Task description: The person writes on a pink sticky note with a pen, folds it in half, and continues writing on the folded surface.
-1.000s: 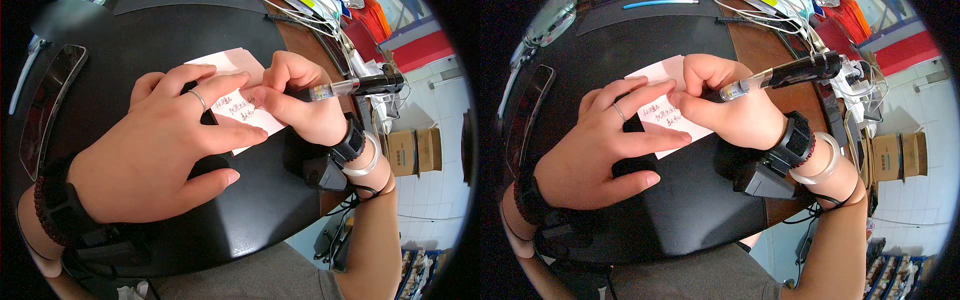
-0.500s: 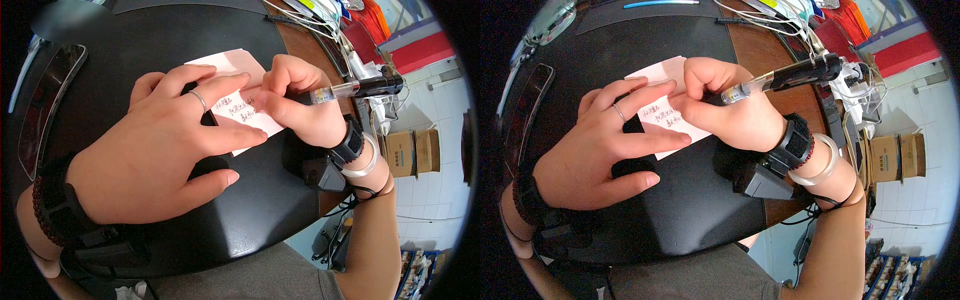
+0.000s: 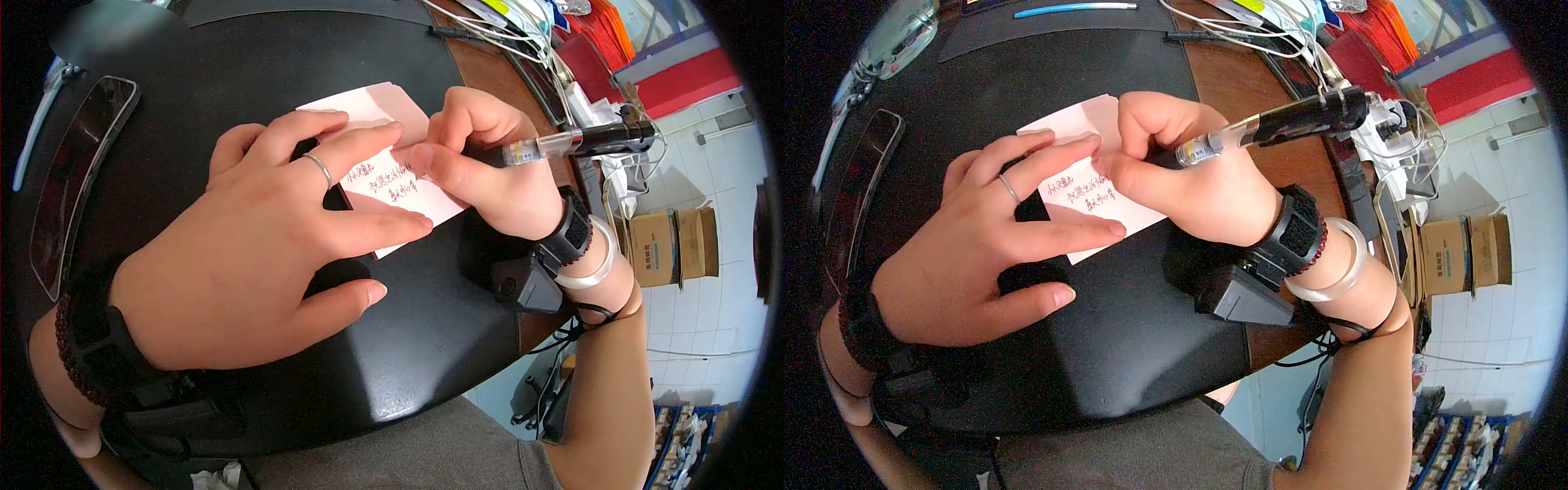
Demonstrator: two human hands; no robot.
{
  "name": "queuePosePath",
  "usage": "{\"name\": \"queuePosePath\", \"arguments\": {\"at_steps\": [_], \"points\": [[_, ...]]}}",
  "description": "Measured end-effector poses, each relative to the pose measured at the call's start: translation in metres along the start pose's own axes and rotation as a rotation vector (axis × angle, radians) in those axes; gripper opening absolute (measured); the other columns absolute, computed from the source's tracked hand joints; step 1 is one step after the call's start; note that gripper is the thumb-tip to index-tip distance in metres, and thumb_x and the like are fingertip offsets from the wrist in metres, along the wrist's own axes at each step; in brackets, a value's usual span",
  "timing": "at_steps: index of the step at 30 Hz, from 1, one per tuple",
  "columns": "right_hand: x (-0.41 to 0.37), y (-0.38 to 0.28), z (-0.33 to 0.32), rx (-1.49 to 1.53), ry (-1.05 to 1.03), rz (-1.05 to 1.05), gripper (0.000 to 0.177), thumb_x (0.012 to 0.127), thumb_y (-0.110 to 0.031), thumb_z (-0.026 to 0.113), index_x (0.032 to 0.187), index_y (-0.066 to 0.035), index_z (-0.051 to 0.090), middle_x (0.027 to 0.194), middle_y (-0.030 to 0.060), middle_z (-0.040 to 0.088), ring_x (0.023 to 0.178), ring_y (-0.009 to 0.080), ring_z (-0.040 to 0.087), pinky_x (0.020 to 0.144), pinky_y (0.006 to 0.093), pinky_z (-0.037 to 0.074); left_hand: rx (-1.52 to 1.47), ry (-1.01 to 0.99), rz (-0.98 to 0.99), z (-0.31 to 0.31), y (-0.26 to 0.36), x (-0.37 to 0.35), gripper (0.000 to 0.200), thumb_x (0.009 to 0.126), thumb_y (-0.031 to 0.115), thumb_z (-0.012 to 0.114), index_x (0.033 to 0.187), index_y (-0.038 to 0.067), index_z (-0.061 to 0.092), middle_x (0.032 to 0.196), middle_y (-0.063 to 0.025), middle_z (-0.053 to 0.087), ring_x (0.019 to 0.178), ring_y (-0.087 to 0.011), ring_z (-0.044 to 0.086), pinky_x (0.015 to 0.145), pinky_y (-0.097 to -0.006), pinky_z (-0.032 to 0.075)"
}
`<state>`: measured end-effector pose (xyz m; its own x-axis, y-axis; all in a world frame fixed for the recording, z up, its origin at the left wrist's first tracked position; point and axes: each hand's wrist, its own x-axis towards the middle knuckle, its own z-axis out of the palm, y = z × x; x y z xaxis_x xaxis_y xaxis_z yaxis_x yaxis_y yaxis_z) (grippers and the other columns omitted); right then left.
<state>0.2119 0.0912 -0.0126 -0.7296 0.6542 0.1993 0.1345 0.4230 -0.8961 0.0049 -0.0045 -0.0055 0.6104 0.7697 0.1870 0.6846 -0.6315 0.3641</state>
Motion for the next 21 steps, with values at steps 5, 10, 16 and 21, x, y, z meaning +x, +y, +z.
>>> {"name": "queuePosePath", "arguments": {"at_steps": [5, 10, 16, 21], "points": [[0.0000, -0.0004, 0.0001, 0.033, -0.011, 0.016, 0.027, 0.080, -0.005, 0.063, 0.065, -0.007, 0.040, 0.060, -0.0066, 0.040, 0.058, 0.0018, 0.036, 0.050, 0.0202, 0.030, 0.006, -0.004, -0.002, -0.0008, 0.0003, -0.0004, 0.047, 0.069, 0.026, 0.064, 0.115, 0.024, 0.060, 0.139, -0.0148, 0.032, 0.126, -0.0393, 0.026, 0.099, -0.0524, 0.023], [0.0004, 0.0014, -0.0005, 0.012, 0.001, -0.008, 0.028, 0.079, -0.005, 0.063, 0.065, -0.007, 0.040, 0.060, -0.0065, 0.039, 0.058, 0.0017, 0.036, 0.049, 0.0205, 0.029, 0.008, -0.010, -0.004, -0.0017, 0.0001, 0.0000, 0.046, 0.070, 0.027, 0.064, 0.115, 0.024, 0.060, 0.139, -0.0146, 0.032, 0.126, -0.0392, 0.026, 0.100, -0.0527, 0.023], [0.0010, -0.0010, -0.0007, 0.035, 0.009, 0.026, 0.027, 0.079, -0.005, 0.063, 0.065, -0.007, 0.040, 0.060, -0.0067, 0.039, 0.058, 0.0012, 0.036, 0.049, 0.0201, 0.028, 0.017, -0.006, -0.013, -0.0011, 0.0006, -0.0006, 0.046, 0.070, 0.027, 0.064, 0.115, 0.025, 0.060, 0.139, -0.0144, 0.032, 0.126, -0.0399, 0.025, 0.100, -0.0529, 0.023], [0.0002, -0.0010, -0.0013, 0.027, -0.006, 0.012, 0.027, 0.080, -0.004, 0.063, 0.065, -0.007, 0.040, 0.061, -0.0071, 0.039, 0.058, 0.0010, 0.036, 0.049, 0.0201, 0.029, 0.015, -0.006, -0.013, -0.0017, 0.0008, -0.0004, 0.045, 0.070, 0.027, 0.064, 0.115, 0.025, 0.061, 0.139, -0.0140, 0.032, 0.126, -0.0393, 0.025, 0.100, -0.0528, 0.023]]}}
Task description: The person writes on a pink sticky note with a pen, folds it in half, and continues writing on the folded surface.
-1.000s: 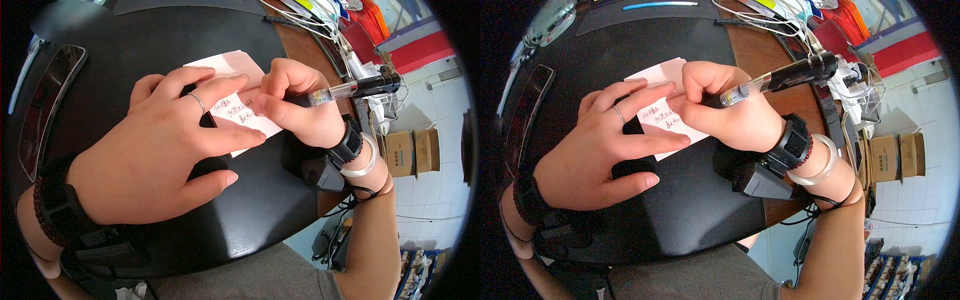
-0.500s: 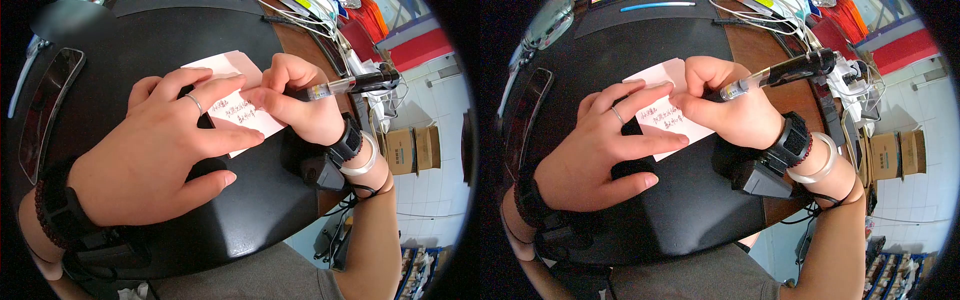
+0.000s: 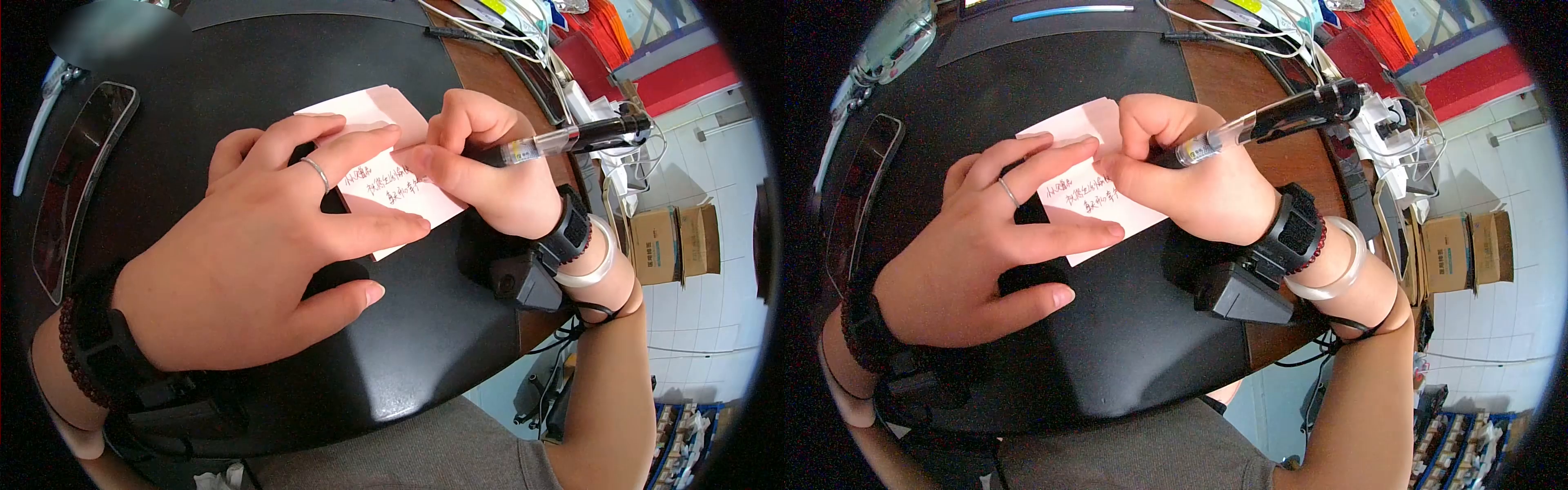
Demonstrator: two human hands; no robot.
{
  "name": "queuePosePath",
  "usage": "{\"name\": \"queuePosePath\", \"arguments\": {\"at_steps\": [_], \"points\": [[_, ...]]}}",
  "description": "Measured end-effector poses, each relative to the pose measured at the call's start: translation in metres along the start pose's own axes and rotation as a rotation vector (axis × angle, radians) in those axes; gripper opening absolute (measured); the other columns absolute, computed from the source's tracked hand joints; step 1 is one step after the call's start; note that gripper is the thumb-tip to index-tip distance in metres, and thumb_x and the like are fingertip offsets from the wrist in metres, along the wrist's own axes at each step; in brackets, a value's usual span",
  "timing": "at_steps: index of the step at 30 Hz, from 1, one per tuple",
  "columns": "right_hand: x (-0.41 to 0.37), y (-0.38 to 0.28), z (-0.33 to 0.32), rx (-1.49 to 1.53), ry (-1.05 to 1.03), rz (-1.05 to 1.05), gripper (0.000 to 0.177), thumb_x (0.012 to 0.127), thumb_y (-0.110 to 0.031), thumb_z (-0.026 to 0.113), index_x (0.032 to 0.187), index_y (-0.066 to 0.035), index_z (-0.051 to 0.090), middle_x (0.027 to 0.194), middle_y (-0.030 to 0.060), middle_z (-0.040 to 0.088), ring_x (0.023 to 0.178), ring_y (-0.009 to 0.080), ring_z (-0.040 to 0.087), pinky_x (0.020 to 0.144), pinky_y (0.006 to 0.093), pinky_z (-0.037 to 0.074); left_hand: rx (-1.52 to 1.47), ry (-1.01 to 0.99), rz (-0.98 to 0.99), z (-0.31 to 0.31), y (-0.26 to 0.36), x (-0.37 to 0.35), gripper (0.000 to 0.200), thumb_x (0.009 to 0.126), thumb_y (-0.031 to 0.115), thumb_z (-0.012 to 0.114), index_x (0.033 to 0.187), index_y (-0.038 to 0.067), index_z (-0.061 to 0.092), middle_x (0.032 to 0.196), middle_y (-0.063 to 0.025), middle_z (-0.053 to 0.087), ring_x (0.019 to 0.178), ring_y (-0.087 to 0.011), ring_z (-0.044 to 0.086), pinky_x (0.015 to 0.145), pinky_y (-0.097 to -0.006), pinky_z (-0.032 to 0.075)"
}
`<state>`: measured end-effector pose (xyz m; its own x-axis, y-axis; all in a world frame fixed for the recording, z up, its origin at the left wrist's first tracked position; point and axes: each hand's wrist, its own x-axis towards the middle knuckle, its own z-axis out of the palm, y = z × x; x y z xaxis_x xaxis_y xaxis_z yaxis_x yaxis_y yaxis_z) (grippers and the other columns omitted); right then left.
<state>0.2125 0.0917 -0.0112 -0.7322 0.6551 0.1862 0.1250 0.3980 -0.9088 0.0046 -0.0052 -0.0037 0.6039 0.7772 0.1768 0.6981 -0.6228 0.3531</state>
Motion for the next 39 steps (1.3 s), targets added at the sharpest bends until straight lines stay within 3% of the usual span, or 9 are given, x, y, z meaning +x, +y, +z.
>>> {"name": "queuePosePath", "arguments": {"at_steps": [22, 25, 27, 31, 37, 39], "points": [[-0.001, 0.001, 0.000, 0.050, 0.010, 0.038, 0.028, 0.080, -0.003, 0.063, 0.065, -0.007, 0.039, 0.061, -0.0068, 0.042, 0.060, 0.0000, 0.039, 0.051, 0.0188, 0.031, -0.027, 0.027, 0.014, 0.001, -0.001, -0.001, 0.044, 0.069, 0.025, 0.065, 0.113, 0.024, 0.061, 0.138, -0.0136, 0.034, 0.126, -0.0363, 0.028, 0.099, -0.0511, 0.023], [0.000, 0.003, 0.000, -0.002, 0.015, -0.066, 0.028, 0.080, -0.004, 0.063, 0.065, -0.007, 0.039, 0.061, -0.0070, 0.041, 0.060, -0.0002, 0.038, 0.051, 0.0186, 0.030, -0.032, 0.013, 0.008, 0.001, 0.000, 0.000, 0.045, 0.069, 0.025, 0.065, 0.113, 0.024, 0.061, 0.138, -0.0137, 0.034, 0.126, -0.0362, 0.027, 0.099, -0.0510, 0.023], [0.000, 0.000, -0.003, 0.031, 0.013, 0.030, 0.028, 0.080, -0.004, 0.063, 0.064, -0.007, 0.039, 0.060, -0.0070, 0.041, 0.060, -0.0001, 0.038, 0.051, 0.0187, 0.030, -0.027, 0.015, 0.011, 0.001, 0.000, 0.000, 0.045, 0.069, 0.025, 0.065, 0.113, 0.024, 0.061, 0.138, -0.0137, 0.034, 0.126, -0.0363, 0.027, 0.099, -0.0510, 0.023], [0.000, 0.001, -0.003, -0.032, 0.009, 0.003, 0.028, 0.080, -0.004, 0.063, 0.064, -0.007, 0.039, 0.060, -0.0071, 0.040, 0.059, 0.0000, 0.037, 0.050, 0.0187, 0.030, -0.002, 0.017, 0.014, 0.001, 0.000, 0.000, 0.045, 0.069, 0.024, 0.065, 0.114, 0.024, 0.061, 0.138, -0.0137, 0.033, 0.126, -0.0369, 0.026, 0.099, -0.0512, 0.023], [0.000, 0.003, -0.005, 0.052, -0.006, -0.009, 0.025, 0.080, -0.004, 0.061, 0.067, -0.008, 0.041, 0.061, -0.0069, 0.043, 0.059, 0.0000, 0.039, 0.051, 0.0175, 0.030, -0.026, 0.011, 0.007, 0.001, -0.001, -0.001, 0.044, 0.070, 0.025, 0.064, 0.114, 0.023, 0.061, 0.139, -0.0141, 0.033, 0.126, -0.0383, 0.026, 0.100, -0.0520, 0.023], [0.002, 0.004, -0.009, 0.148, 0.018, -0.012, 0.021, 0.083, -0.010, 0.062, 0.070, -0.007, 0.045, 0.063, -0.0062, 0.047, 0.061, 0.0006, 0.043, 0.052, 0.0172, 0.033, -0.026, 0.012, 0.001, 0.000, 0.000, -0.001, 0.044, 0.071, 0.026, 0.064, 0.114, 0.023, 0.061, 0.139, -0.0143, 0.032, 0.126, -0.0387, 0.026, 0.100, -0.0522, 0.022]]}}
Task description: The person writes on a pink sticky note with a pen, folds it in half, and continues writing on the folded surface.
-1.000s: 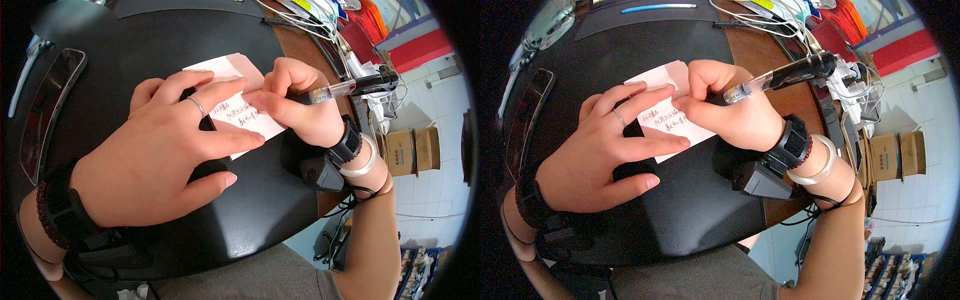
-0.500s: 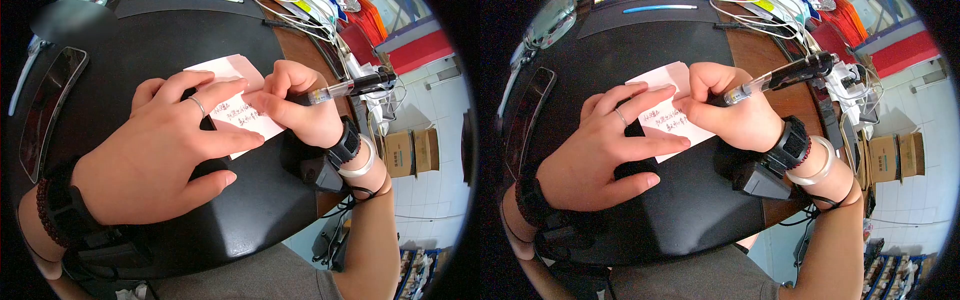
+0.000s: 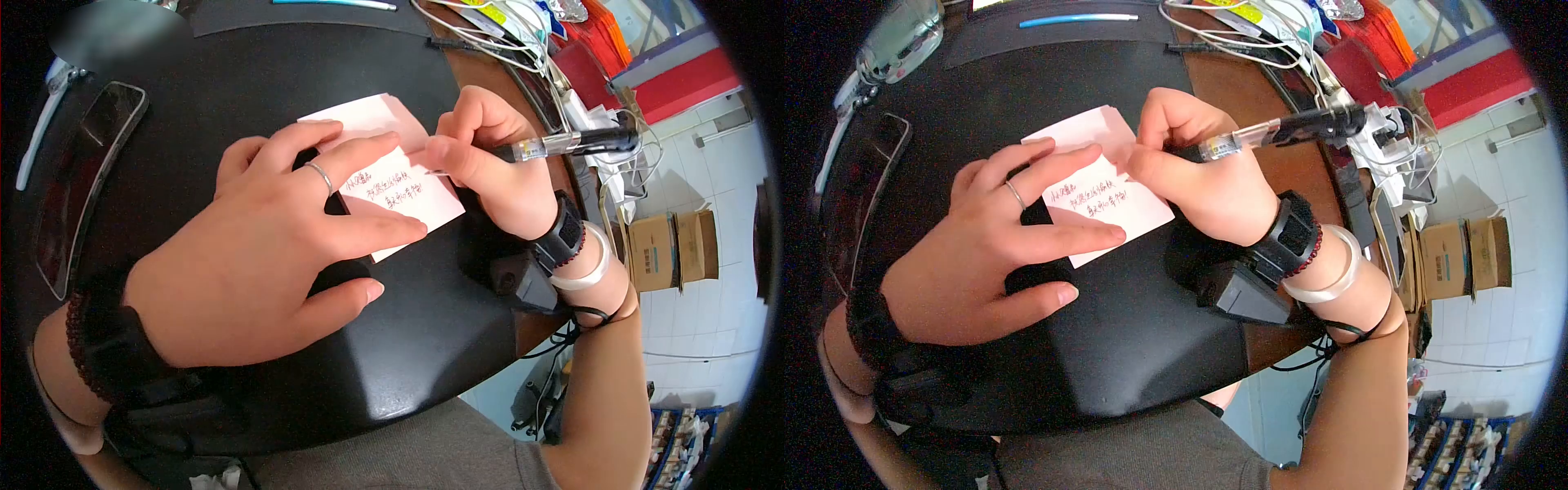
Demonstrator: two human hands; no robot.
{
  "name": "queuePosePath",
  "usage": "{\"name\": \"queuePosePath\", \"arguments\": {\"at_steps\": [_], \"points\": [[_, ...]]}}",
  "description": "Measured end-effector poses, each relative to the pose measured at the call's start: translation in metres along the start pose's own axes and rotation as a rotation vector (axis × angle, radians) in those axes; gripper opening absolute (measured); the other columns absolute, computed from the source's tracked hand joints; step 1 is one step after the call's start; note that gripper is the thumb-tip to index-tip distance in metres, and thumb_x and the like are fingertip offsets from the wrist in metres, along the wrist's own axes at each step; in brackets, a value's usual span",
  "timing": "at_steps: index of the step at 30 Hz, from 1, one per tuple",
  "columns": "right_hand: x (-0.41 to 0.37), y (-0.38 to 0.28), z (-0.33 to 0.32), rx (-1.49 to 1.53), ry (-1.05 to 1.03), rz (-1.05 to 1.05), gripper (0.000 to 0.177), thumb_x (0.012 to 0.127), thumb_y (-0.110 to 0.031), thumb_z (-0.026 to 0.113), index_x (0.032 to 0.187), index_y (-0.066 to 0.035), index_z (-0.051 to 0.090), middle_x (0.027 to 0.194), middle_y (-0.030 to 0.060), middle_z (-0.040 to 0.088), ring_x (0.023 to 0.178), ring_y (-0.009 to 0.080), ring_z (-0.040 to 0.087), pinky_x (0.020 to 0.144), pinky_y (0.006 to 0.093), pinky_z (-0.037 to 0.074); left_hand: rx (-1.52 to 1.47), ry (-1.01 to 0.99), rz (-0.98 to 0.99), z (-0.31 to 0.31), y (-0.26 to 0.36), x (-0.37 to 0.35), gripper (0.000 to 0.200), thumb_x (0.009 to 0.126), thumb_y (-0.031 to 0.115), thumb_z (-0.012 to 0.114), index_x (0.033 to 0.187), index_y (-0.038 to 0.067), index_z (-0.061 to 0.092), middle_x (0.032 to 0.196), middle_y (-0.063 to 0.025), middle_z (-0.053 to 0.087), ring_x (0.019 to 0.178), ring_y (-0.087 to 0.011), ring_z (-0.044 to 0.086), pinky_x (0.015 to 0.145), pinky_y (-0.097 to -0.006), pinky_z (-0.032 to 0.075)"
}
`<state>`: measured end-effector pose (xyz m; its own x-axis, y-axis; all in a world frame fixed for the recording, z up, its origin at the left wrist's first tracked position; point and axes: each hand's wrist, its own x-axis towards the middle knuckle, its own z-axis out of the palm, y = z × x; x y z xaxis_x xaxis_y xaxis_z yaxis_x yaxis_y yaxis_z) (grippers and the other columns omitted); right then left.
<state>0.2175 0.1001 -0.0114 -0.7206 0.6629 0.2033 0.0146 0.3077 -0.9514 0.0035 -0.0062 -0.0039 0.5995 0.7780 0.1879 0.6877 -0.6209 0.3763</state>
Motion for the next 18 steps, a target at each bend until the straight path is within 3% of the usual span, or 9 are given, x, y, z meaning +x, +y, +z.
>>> {"name": "queuePosePath", "arguments": {"at_steps": [1, 4, 7, 9, 13, 18], "points": [[0.000, -0.002, 0.001, -0.002, 0.000, -0.011, 0.021, 0.083, -0.010, 0.062, 0.070, -0.007, 0.045, 0.063, -0.0062, 0.047, 0.061, 0.0006, 0.043, 0.052, 0.0172, 0.033, -0.002, -0.002, -0.006, 0.000, 0.000, 0.000, 0.044, 0.071, 0.026, 0.064, 0.114, 0.022, 0.060, 0.139, -0.0145, 0.032, 0.126, -0.0392, 0.025, 0.100, -0.0523, 0.022], [-0.001, -0.008, 0.002, 0.031, -0.011, 0.006, 0.024, 0.090, -0.028, 0.057, 0.077, -0.007, 0.053, 0.067, -0.0050, 0.051, 0.062, 0.0018, 0.045, 0.054, 0.0176, 0.034, 0.054, -0.002, -0.020, -0.002, 0.003, 0.000, 0.046, 0.071, 0.027, 0.065, 0.116, 0.021, 0.058, 0.140, -0.0152, 0.030, 0.126, -0.0405, 0.025, 0.101, -0.0524, 0.022], [-0.002, -0.009, -0.002, -0.018, -0.106, -0.011, 0.027, 0.090, -0.028, 0.056, 0.075, -0.006, 0.053, 0.066, -0.0054, 0.050, 0.061, 0.0016, 0.042, 0.053, 0.0184, 0.033, 0.072, -0.057, -0.039, -0.005, 0.006, 0.002, 0.048, 0.071, 0.027, 0.065, 0.118, 0.022, 0.056, 0.141, -0.0159, 0.028, 0.127, -0.0422, 0.023, 0.101, -0.0523, 0.021], [-0.002, -0.008, 0.004, 0.005, -0.078, 0.060, 0.027, 0.089, -0.023, 0.058, 0.070, -0.006, 0.049, 0.064, -0.0056, 0.045, 0.060, 0.0018, 0.038, 0.052, 0.0198, 0.031, 0.085, -0.081, -0.050, -0.006, 0.007, 0.003, 0.049, 0.071, 0.027, 0.065, 0.119, 0.022, 0.055, 0.142, -0.0161, 0.027, 0.128, -0.0429, 0.022, 0.101, -0.0523, 0.021], [-0.002, 0.001, 0.008, -0.100, -0.078, -0.086, 0.031, 0.085, -0.012, 0.059, 0.063, -0.006, 0.038, 0.059, -0.0051, 0.036, 0.056, 0.0037, 0.033, 0.049, 0.0233, 0.027, 0.121, -0.095, -0.056, -0.005, 0.008, 0.003, 0.052, 0.072, 0.027, 0.066, 0.122, 0.023, 0.053, 0.143, -0.0167, 0.026, 0.129, -0.0443, 0.020, 0.102, -0.0517, 0.019], [-0.002, -0.008, 0.008, -0.194, -0.069, -0.045, 0.028, 0.083, -0.010, 0.062, 0.063, -0.009, 0.041, 0.061, -0.0060, 0.041, 0.060, 0.0021, 0.037, 0.052, 0.0207, 0.030, 0.176, -0.112, -0.046, -0.008, 0.008, 0.003, 0.052, 0.075, 0.031, 0.063, 0.125, 0.028, 0.051, 0.144, -0.0162, 0.023, 0.127, -0.0455, 0.021, 0.100, -0.0555, 0.019]]}}
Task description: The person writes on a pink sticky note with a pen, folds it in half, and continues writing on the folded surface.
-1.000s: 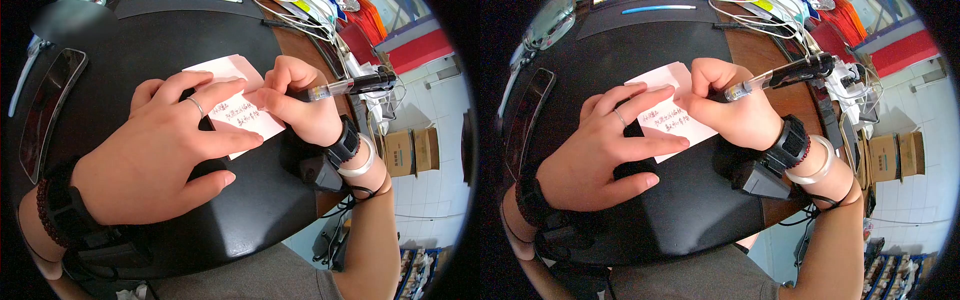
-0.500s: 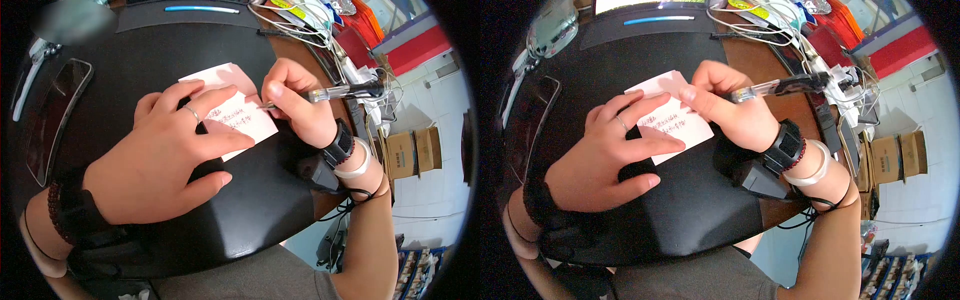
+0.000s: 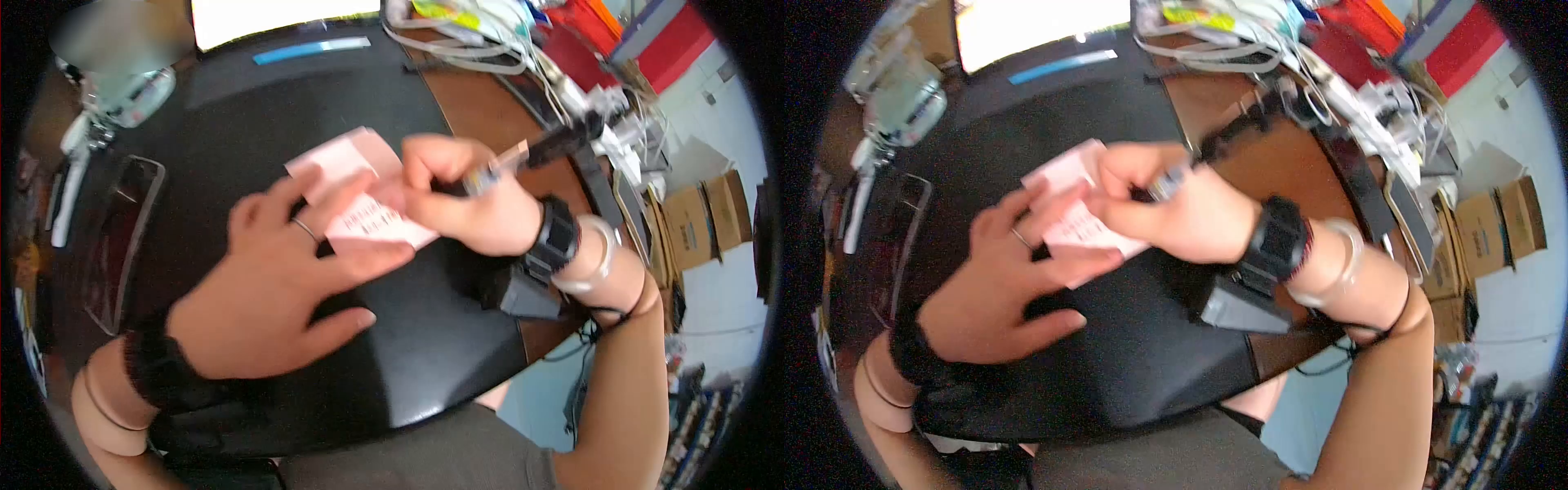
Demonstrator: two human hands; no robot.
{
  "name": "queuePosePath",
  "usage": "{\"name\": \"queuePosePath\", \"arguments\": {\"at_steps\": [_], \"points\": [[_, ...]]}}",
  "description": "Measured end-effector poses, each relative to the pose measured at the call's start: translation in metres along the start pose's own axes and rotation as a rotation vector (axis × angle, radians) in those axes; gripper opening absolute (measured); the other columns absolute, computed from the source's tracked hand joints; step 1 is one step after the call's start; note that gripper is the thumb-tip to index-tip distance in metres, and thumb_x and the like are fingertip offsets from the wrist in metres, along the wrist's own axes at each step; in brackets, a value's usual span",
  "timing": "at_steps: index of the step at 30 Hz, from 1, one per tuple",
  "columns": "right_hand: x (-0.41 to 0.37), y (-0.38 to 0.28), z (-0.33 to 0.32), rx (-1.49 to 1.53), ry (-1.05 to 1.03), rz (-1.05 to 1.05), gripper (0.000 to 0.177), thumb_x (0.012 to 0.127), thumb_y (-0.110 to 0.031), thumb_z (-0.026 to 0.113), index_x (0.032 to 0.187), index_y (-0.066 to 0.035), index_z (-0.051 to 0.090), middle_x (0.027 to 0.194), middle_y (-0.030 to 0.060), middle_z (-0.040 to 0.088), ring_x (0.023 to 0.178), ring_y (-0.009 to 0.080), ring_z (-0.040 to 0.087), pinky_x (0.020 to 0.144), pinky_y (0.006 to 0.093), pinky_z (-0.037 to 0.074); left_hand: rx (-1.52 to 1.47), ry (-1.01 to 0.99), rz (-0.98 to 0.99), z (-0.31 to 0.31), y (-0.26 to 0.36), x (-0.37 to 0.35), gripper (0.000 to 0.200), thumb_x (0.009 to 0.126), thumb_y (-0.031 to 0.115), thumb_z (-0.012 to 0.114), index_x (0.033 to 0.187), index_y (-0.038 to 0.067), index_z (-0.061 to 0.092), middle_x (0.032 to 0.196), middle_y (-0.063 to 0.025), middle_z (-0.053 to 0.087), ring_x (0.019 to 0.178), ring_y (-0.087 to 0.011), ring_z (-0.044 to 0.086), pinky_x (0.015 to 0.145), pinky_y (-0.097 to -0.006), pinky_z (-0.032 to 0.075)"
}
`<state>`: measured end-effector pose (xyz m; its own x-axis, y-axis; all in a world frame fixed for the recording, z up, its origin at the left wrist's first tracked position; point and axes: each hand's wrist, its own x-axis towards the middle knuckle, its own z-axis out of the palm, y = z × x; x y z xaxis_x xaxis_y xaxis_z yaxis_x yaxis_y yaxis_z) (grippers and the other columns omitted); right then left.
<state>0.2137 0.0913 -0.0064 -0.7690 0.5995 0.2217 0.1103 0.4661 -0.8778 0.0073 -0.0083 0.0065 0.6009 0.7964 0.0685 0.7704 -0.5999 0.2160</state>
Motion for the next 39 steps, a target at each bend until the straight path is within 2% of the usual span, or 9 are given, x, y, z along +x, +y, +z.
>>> {"name": "queuePosePath", "arguments": {"at_steps": [3, 9, 11, 13, 22, 25, 27, 31, 39], "points": [[-0.001, -0.001, -0.001, 0.150, 0.003, 0.089, 0.024, 0.086, -0.016, 0.061, 0.070, -0.007, 0.046, 0.062, -0.0061, 0.044, 0.060, 0.0015, 0.038, 0.053, 0.0194, 0.031, -0.026, 0.020, 0.015, 0.003, 0.000, 0.000, 0.050, 0.077, 0.034, 0.061, 0.126, 0.030, 0.049, 0.144, -0.0150, 0.021, 0.125, -0.0469, 0.022, 0.097, -0.0591, 0.020], [0.000, -0.008, 0.000, 0.392, -0.055, 0.112, 0.015, 0.088, -0.015, 0.059, 0.080, -0.004, 0.052, 0.067, -0.0046, 0.049, 0.059, 0.0018, 0.040, 0.054, 0.0189, 0.032, -0.040, 0.010, 0.006, 0.001, 0.002, 0.001, 0.049, 0.079, 0.034, 0.060, 0.126, 0.029, 0.049, 0.143, -0.0158, 0.021, 0.126, -0.0477, 0.020, 0.096, -0.0602, 0.022], [-0.001, -0.006, -0.002, 0.307, -0.055, 0.095, 0.013, 0.087, -0.013, 0.060, 0.079, -0.005, 0.053, 0.069, -0.0039, 0.050, 0.061, 0.0019, 0.041, 0.055, 0.0193, 0.033, -0.048, 0.008, 0.005, 0.001, 0.001, 0.001, 0.049, 0.079, 0.034, 0.060, 0.126, 0.029, 0.049, 0.142, -0.0167, 0.022, 0.126, -0.0481, 0.020, 0.096, -0.0606, 0.022], [0.001, 0.003, -0.002, 0.160, -0.083, -0.048, 0.015, 0.085, -0.011, 0.062, 0.075, -0.005, 0.053, 0.070, -0.0042, 0.051, 0.063, 0.0024, 0.042, 0.056, 0.0197, 0.034, -0.043, 0.009, 0.011, 0.002, 0.001, 0.001, 0.049, 0.079, 0.035, 0.060, 0.127, 0.029, 0.049, 0.141, -0.0170, 0.023, 0.126, -0.0481, 0.020, 0.096, -0.0607, 0.022], [-0.001, -0.001, -0.003, 0.205, -0.135, 0.050, 0.021, 0.085, -0.017, 0.063, 0.069, -0.006, 0.055, 0.064, -0.0059, 0.050, 0.060, 0.0023, 0.041, 0.054, 0.0209, 0.034, -0.028, 0.012, 0.012, 0.003, 0.000, 0.001, 0.048, 0.079, 0.035, 0.060, 0.126, 0.029, 0.050, 0.141, -0.0171, 0.024, 0.126, -0.0476, 0.021, 0.096, -0.0606, 0.023], [0.000, -0.003, 0.002, 0.228, -0.060, 0.125, 0.018, 0.087, -0.015, 0.061, 0.072, -0.006, 0.053, 0.065, -0.0060, 0.048, 0.062, 0.0023, 0.041, 0.055, 0.0208, 0.034, -0.045, 0.033, 0.016, 0.004, 0.000, 0.000, 0.047, 0.079, 0.035, 0.060, 0.125, 0.029, 0.050, 0.141, -0.0169, 0.023, 0.126, -0.0473, 0.021, 0.096, -0.0604, 0.022], [0.000, 0.000, 0.001, 0.279, -0.066, 0.014, 0.016, 0.087, -0.012, 0.059, 0.075, -0.006, 0.050, 0.067, -0.0060, 0.047, 0.064, 0.0020, 0.040, 0.057, 0.0203, 0.035, -0.053, 0.040, 0.018, 0.004, -0.001, 0.000, 0.047, 0.079, 0.034, 0.060, 0.125, 0.029, 0.051, 0.141, -0.0168, 0.023, 0.126, -0.0472, 0.021, 0.096, -0.0603, 0.022], [0.001, 0.000, -0.002, 0.186, -0.097, -0.017, 0.021, 0.086, -0.009, 0.060, 0.073, -0.007, 0.043, 0.067, -0.0064, 0.042, 0.064, 0.0023, 0.038, 0.057, 0.0207, 0.033, -0.057, 0.032, 0.008, 0.005, -0.001, 0.000, 0.047, 0.078, 0.034, 0.061, 0.124, 0.028, 0.051, 0.142, -0.0168, 0.023, 0.126, -0.0471, 0.021, 0.097, -0.0598, 0.022], [0.000, 0.000, -0.003, 0.219, -0.101, 0.033, 0.024, 0.085, -0.008, 0.060, 0.070, -0.008, 0.041, 0.065, -0.0065, 0.041, 0.063, 0.0021, 0.038, 0.056, 0.0206, 0.032, -0.058, 0.016, 0.003, 0.004, -0.001, 0.001, 0.048, 0.079, 0.034, 0.060, 0.126, 0.029, 0.050, 0.143, -0.0166, 0.021, 0.126, -0.0475, 0.020, 0.098, -0.0595, 0.021]]}}
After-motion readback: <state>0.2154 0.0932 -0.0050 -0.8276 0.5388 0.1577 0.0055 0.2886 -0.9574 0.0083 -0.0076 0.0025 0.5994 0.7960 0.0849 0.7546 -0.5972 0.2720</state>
